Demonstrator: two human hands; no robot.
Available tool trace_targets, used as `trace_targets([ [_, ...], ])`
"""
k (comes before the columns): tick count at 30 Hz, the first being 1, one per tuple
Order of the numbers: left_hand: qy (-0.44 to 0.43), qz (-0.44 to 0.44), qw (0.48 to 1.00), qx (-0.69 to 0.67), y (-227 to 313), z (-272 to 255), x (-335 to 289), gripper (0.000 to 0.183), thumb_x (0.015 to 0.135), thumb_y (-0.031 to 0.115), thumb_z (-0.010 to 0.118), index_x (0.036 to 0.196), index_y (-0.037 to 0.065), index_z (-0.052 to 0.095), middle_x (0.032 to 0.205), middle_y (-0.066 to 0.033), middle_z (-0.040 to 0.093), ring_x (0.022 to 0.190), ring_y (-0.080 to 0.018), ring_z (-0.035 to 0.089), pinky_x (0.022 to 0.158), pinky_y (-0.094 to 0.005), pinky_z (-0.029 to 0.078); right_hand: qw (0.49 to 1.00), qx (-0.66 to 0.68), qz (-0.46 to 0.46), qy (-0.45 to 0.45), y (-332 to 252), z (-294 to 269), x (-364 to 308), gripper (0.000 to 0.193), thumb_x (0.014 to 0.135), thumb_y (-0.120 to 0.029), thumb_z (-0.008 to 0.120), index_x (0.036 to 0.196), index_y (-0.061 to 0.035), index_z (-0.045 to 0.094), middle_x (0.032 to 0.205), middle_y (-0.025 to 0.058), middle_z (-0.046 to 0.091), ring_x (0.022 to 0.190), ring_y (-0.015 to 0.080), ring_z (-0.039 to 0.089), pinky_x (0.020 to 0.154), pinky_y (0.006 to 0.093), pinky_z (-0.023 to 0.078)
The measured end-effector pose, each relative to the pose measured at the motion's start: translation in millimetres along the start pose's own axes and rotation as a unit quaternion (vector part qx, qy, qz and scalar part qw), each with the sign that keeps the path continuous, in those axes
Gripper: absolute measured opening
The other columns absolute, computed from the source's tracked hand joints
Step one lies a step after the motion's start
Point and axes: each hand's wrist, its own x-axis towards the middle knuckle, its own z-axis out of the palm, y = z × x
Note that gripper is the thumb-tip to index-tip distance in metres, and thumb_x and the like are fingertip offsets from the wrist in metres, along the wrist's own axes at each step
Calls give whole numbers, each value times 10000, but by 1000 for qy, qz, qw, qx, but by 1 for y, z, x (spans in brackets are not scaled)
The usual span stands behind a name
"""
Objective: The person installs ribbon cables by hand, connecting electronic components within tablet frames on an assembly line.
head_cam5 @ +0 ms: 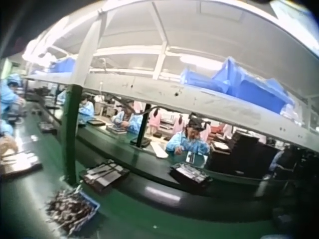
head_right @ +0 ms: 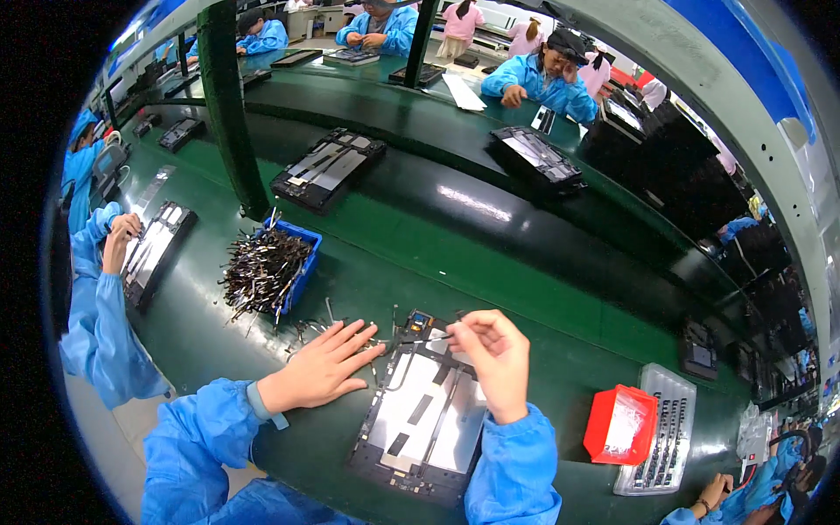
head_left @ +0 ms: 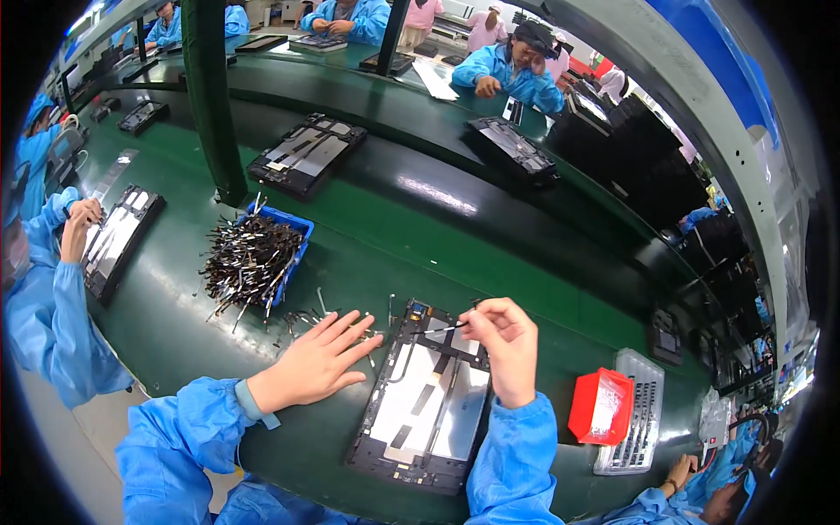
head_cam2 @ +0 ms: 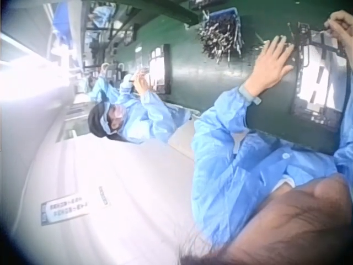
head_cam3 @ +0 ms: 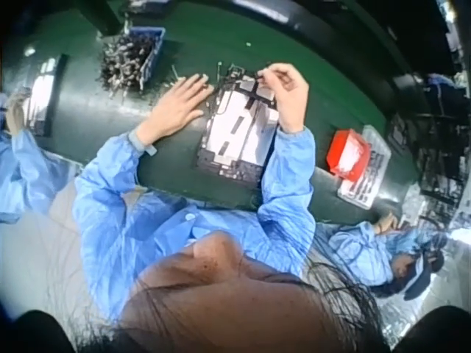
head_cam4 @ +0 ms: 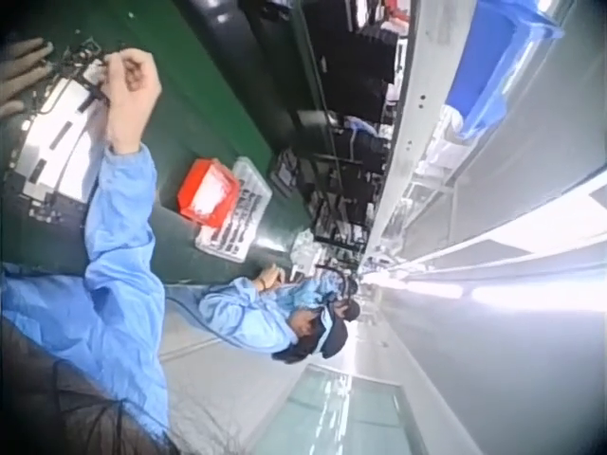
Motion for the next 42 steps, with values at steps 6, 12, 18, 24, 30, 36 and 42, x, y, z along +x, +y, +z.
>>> trace_targets([
  [6, 25, -48, 992, 118, -16, -15, -11, 583, 918, 387, 554, 1399, 84, 428, 1436, -182, 406, 1349, -333, 365, 1118, -458, 298, 999, -29, 18, 9, -14, -6, -2, 89, 886, -45, 637, 949, 2, 596, 892, 106, 673, 769, 142, 642, 728, 279, 539],
  [12, 70, -60, 974, -208, 33, -36, 18, 305, 932, 127, 551, 1194, -24, 593, 1147, -176, 643, 1073, -301, 630, 938, -380, 500, 997, -18, 65, -50, -16, -4, -6, 119, 893, -43, 651, 978, 24, 602, 906, 104, 679, 796, 141, 657, 728, 260, 550],
  [18, -48, -135, 800, -583, 51, -23, 35, 276, 993, 83, 475, 1205, -68, 564, 1025, -162, 687, 949, -204, 678, 853, -325, 554, 996, -58, 54, -29, -7, 9, -13, 127, 877, -19, 655, 990, 21, 615, 896, 95, 677, 788, 133, 654, 705, 256, 552],
  [24, -7, -161, 711, -684, 48, -11, 30, 243, 980, 79, 508, 1146, -76, 593, 992, -147, 696, 922, -171, 681, 835, -309, 567, 901, -372, -222, -27, -9, 31, -32, 156, 795, -30, 710, 950, -12, 700, 926, 133, 676, 820, 254, 679, 728, 310, 555],
  [30, 56, -134, 776, -613, 52, -12, 26, 212, 962, 51, 517, 1115, -64, 609, 925, -143, 707, 885, -180, 697, 798, -298, 576, 908, -357, -203, -84, 1, 37, -34, 183, 754, -20, 740, 937, -29, 737, 881, 113, 710, 769, 208, 689, 685, 302, 561],
  [36, 41, -148, 794, -588, 47, -13, 21, 292, 908, 18, 485, 1189, -28, 549, 814, -122, 706, 750, -162, 696, 690, -285, 575, 942, -317, -110, -5, -1, 44, -37, 135, 755, 5, 726, 890, -4, 730, 826, 113, 714, 741, 201, 699, 654, 276, 548],
  [42, 41, -156, 785, -598, 47, -9, 19, 353, 883, 39, 481, 1232, 6, 524, 764, -98, 698, 704, -158, 687, 656, -294, 562, 905, -376, -199, -18, 8, 47, -38, 130, 760, -2, 743, 889, -3, 728, 888, 127, 721, 806, 211, 709, 725, 285, 570],
])
